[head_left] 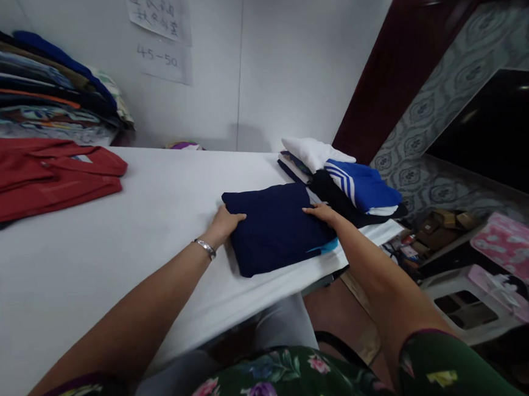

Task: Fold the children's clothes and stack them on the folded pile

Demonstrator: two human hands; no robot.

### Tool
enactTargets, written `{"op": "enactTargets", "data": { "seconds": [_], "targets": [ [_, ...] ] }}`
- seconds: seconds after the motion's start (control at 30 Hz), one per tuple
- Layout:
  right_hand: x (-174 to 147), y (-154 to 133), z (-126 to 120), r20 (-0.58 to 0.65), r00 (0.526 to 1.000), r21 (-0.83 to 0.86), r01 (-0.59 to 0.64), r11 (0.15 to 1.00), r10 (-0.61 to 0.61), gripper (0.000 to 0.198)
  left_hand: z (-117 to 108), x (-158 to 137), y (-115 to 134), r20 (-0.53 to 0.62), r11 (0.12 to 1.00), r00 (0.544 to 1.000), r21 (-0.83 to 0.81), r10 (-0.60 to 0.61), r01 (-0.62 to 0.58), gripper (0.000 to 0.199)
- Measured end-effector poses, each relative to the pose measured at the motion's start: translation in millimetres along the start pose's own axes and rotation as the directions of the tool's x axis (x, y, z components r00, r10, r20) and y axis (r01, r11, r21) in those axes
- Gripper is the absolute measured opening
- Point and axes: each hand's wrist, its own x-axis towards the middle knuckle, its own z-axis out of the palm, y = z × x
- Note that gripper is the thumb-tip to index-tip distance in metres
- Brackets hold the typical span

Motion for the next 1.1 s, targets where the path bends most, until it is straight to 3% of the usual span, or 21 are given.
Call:
{"op": "enactTargets", "data": {
  "seconds": [0.13, 0.2, 0.3, 0.37, 0.43, 0.53, 0.6, 0.67, 0.77, 0.83, 0.9, 0.97, 1.1],
  "targets": [
    [-18, -26, 32, 0.239, 0.969, 0.266, -0.118, 0.957, 0.053, 0.048, -53, 14, 2, -0.067, 0.994, 0.996, -0.102, -0.054, 0.047, 0.077],
    [-29, -40, 54, 0.281, 0.959, 0.321, -0.113, 0.940, 0.019, 0.052, -84, 17, -5, -0.081, 0.989, 0.991, -0.108, -0.109, 0.100, 0.081],
    [-40, -59, 76, 0.221, 0.974, 0.109, 0.032, 0.994, -0.056, 0.055, -116, 13, -19, -0.104, 0.985, 0.980, -0.028, -0.172, 0.170, 0.076],
    [-40, -68, 77, 0.231, 0.971, -0.083, 0.085, 0.993, -0.064, 0.063, -124, 8, -27, -0.131, 0.980, 0.978, 0.094, -0.161, 0.174, 0.076],
    [-36, -74, 71, 0.251, 0.967, -0.231, 0.098, 0.968, -0.038, 0.074, -123, 2, -29, -0.176, 0.942, 0.980, 0.303, -0.095, 0.146, 0.079],
    [-26, -88, 62, 0.155, 0.979, -0.345, 0.182, 0.921, -0.135, 0.082, -112, -9, -23, -0.201, 0.760, 0.961, 0.650, 0.188, -0.013, 0.073],
    [-19, -105, 66, 0.106, 0.946, -0.343, 0.324, 0.882, -0.307, 0.080, -101, -19, -18, -0.113, 0.588, 0.905, 0.791, 0.411, -0.168, 0.065],
    [-11, -125, 77, 0.138, 0.882, -0.309, 0.471, 0.826, -0.452, 0.077, -88, -28, -18, 0.040, 0.430, 0.851, 0.850, 0.523, -0.304, 0.063],
    [8, -145, 99, 0.233, 0.814, -0.304, 0.581, 0.755, -0.532, 0.072, -72, -38, -27, 0.272, 0.277, 0.822, 0.850, 0.500, -0.449, 0.062],
    [26, -143, 112, 0.292, 0.850, -0.355, 0.521, 0.776, -0.437, 0.070, -65, -41, -36, 0.352, 0.239, 0.817, 0.836, 0.457, -0.494, 0.061],
    [43, -131, 120, 0.339, 0.905, -0.402, 0.387, 0.830, -0.257, 0.070, -62, -41, -42, 0.373, 0.224, 0.811, 0.832, 0.451, -0.507, 0.060],
    [55, -116, 126, 0.361, 0.922, -0.417, 0.294, 0.860, -0.140, 0.070, -61, -41, -45, 0.378, 0.224, 0.802, 0.826, 0.462, -0.518, 0.059],
    [62, -100, 131, 0.362, 0.916, -0.413, 0.324, 0.851, -0.173, 0.067, -61, -40, -46, 0.383, 0.252, 0.799, 0.808, 0.464, -0.533, 0.059]
  ]
}}
